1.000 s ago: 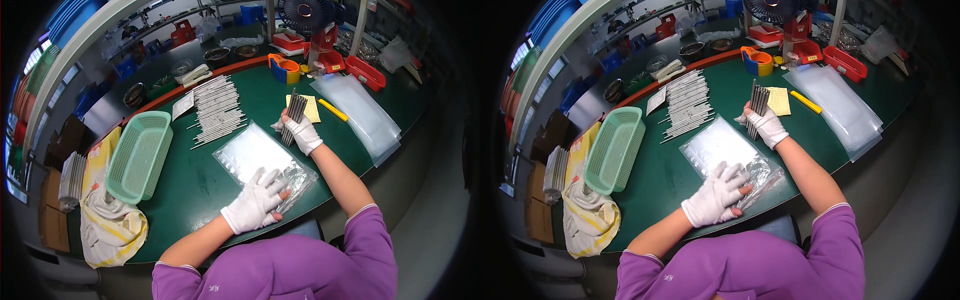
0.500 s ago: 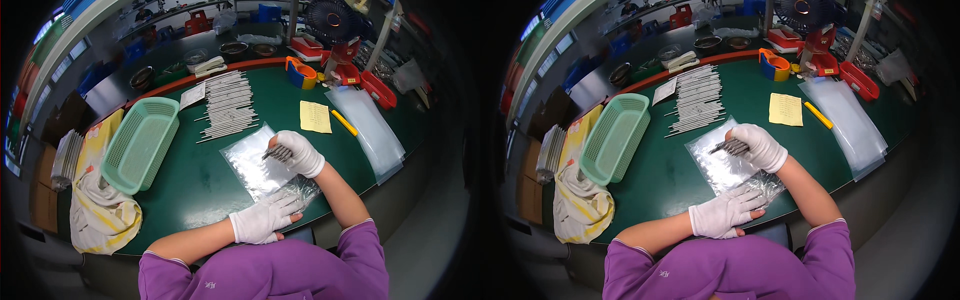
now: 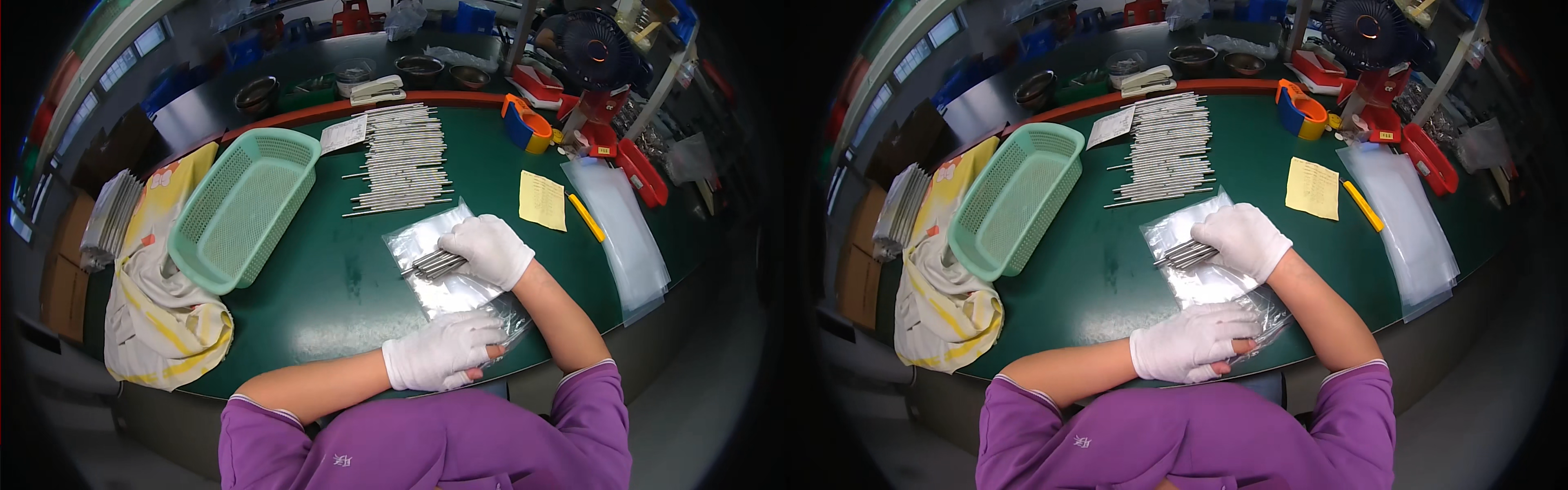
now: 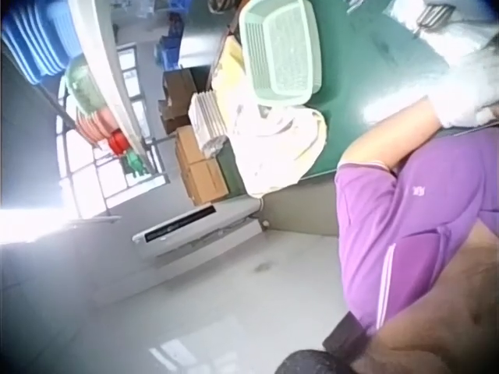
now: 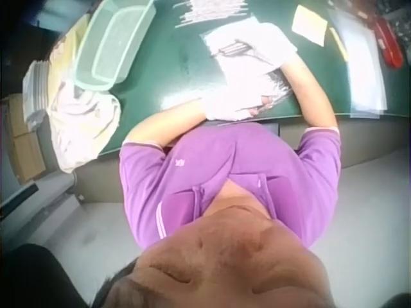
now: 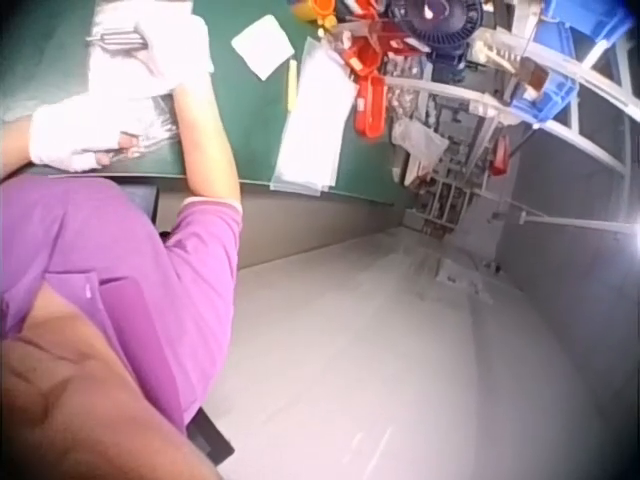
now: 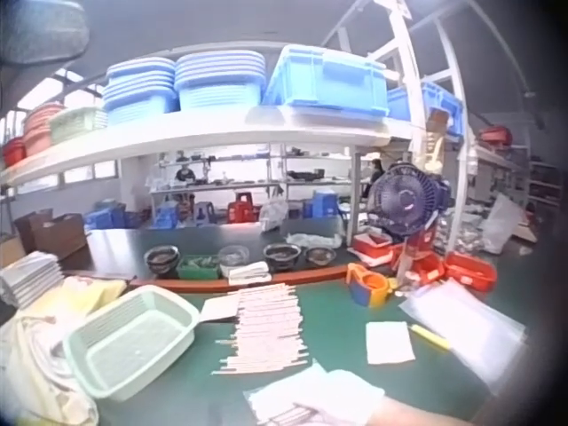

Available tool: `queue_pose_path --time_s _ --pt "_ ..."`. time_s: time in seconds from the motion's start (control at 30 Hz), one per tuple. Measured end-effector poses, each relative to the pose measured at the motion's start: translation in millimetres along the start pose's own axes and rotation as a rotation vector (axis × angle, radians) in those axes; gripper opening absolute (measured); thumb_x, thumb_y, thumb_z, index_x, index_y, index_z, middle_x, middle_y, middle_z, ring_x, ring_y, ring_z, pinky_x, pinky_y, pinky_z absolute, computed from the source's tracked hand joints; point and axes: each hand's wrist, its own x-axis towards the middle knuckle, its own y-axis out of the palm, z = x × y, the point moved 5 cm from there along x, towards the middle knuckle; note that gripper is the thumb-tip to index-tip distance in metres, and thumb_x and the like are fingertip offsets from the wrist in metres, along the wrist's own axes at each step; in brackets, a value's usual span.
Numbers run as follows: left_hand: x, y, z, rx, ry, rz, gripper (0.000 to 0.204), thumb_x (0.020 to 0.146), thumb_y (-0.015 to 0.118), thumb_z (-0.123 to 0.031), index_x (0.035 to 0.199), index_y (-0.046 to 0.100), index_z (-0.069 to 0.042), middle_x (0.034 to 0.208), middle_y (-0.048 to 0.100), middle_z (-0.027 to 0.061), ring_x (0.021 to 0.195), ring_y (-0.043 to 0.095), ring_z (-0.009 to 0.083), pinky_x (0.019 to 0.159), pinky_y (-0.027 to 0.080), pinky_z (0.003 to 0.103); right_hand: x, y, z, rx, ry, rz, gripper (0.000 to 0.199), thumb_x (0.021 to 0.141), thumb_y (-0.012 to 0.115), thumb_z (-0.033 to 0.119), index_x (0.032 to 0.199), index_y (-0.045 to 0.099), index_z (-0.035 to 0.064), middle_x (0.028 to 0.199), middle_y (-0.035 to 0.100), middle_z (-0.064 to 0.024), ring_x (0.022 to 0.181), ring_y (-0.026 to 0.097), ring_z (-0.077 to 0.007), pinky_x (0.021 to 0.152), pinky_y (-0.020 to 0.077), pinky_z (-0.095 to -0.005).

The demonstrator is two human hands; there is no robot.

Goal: Counting and placing metal rods into plastic bags.

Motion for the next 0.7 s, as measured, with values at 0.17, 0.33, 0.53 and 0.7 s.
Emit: queue_pose_path --time_s 0.17,0.33,0.53,0.7 --pt "-20.7 -51.5 15.0 0.485 -0.366 -0.643 0.057 0.072 0.066 -0.022 0.119 0.045 0.002 0.12 0.046 0.0224 0.114 0.044 0.0424 0.1 0.033 0.05 -2.5 8.1 -2.9 -0.07 -0.024 0.007 0.02 0.07 0.065 0.024 0.08 0.056 0.0092 0.076 0.058 -0.0085 0.075 0.06 -0.0287 0.064 0.0475 -0.0403" --pt "-31.8 -41.4 60.1 0.457 -0.585 -0.583 0.064 0.073 0.067 -0.019 0.125 0.037 0.006 0.122 0.043 0.0286 0.115 0.04 0.0501 0.1 0.03 0.053 1.3 3.8 -0.5 0.16 -0.046 -0.068 0.035 0.06 0.074 0.027 0.081 0.054 0.0068 0.084 0.057 -0.0089 0.077 0.059 -0.0307 0.066 0.048 -0.0383" --pt "-28.8 -40.4 60.1 0.427 -0.598 -0.501 0.067 0.068 0.068 -0.014 0.124 0.037 0.005 0.124 0.042 0.0255 0.118 0.037 0.0504 0.103 0.028 0.053 -17.1 7.5 -31.1 0.515 0.023 -0.254 0.059 0.068 0.07 0.048 0.105 0.058 0.0039 0.1 0.059 -0.0113 0.096 0.057 -0.0279 0.086 0.0446 -0.0349" --pt "-28.7 -38.7 60.9 0.439 -0.6 -0.45 0.072 0.068 0.069 -0.017 0.126 0.034 0.006 0.126 0.04 0.0261 0.121 0.034 0.0502 0.105 0.025 0.052 -36.3 31.0 -81.2 1.347 0.594 -0.513 0.085 0.084 0.032 0.07 0.124 0.046 -0.0038 0.126 0.048 -0.0166 0.121 0.045 -0.0252 0.107 0.0295 -0.0358"
